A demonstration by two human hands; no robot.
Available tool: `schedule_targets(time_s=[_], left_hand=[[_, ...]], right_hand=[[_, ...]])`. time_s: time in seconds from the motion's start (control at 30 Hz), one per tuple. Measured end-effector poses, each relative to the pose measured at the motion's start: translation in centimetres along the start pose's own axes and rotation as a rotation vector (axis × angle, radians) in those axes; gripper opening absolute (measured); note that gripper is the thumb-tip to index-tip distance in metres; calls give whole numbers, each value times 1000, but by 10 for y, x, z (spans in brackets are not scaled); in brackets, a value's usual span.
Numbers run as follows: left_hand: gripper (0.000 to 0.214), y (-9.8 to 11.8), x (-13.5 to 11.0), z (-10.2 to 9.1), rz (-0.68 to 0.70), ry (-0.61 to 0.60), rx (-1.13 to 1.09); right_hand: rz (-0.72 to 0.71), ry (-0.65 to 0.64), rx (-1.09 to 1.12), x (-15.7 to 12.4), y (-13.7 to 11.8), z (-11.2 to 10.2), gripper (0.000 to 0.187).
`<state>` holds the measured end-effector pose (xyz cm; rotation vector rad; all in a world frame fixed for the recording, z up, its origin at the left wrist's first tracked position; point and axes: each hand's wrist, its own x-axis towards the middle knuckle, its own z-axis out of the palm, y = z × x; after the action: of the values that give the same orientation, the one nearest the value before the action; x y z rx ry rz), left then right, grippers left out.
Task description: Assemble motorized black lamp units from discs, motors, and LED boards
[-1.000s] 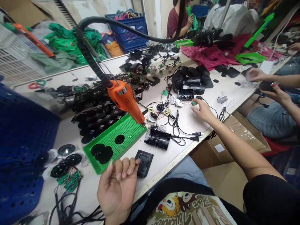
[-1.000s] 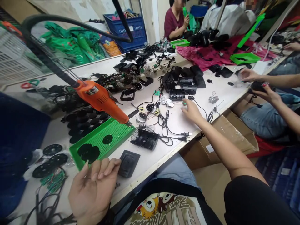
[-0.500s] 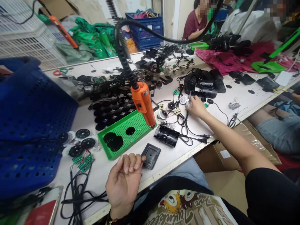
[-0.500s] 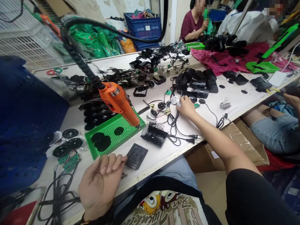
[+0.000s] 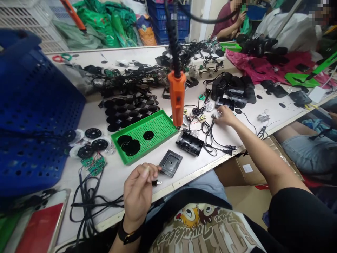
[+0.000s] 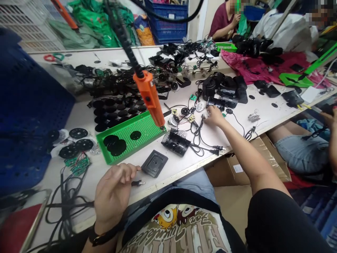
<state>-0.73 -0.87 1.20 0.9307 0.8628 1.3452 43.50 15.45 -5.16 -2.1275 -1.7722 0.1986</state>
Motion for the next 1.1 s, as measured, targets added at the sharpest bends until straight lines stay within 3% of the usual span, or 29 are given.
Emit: schedule_targets(time_s=[0.17,0.27,0.33,0.4,0.5,0.57,0.63,0.73,0.83,0.97,1.1], left_hand=[[30,-10,-6,-12,67,-68,316],[22,-15,-4,-18,144,-120,589],[16,-20,-3,-21,201,-159,791],[33,-28,-2,-23,213,-215,941],[52,-41,-3,-22,170,-269,1017],[56,-49,-5,-20,162,-238,1007],[58,-55,-6,-18,187,-189,984],[62,-57,-6,-17,217,-155,960],[67,-56,-5,-18,189,-153,956],[68,-54,-5,-22,154,-179,942],[68,-50,-5,-26,148,-215,939]], right_hand=[[42,85,80,-38,2,-19,61],[24,231,233,-64,-13,-38,67],[-37,321,367,-80,-35,-52,71],[-144,344,451,-94,-65,-66,71],[-308,339,515,-114,-116,-84,73],[-382,316,567,-127,-148,-89,76],[-432,218,647,-138,-174,-84,77],[-467,-76,705,-152,-201,-59,67],[-521,-285,525,-163,-220,-24,55],[-484,-344,232,-172,-232,6,54],[-449,-358,152,-175,-234,15,60]])
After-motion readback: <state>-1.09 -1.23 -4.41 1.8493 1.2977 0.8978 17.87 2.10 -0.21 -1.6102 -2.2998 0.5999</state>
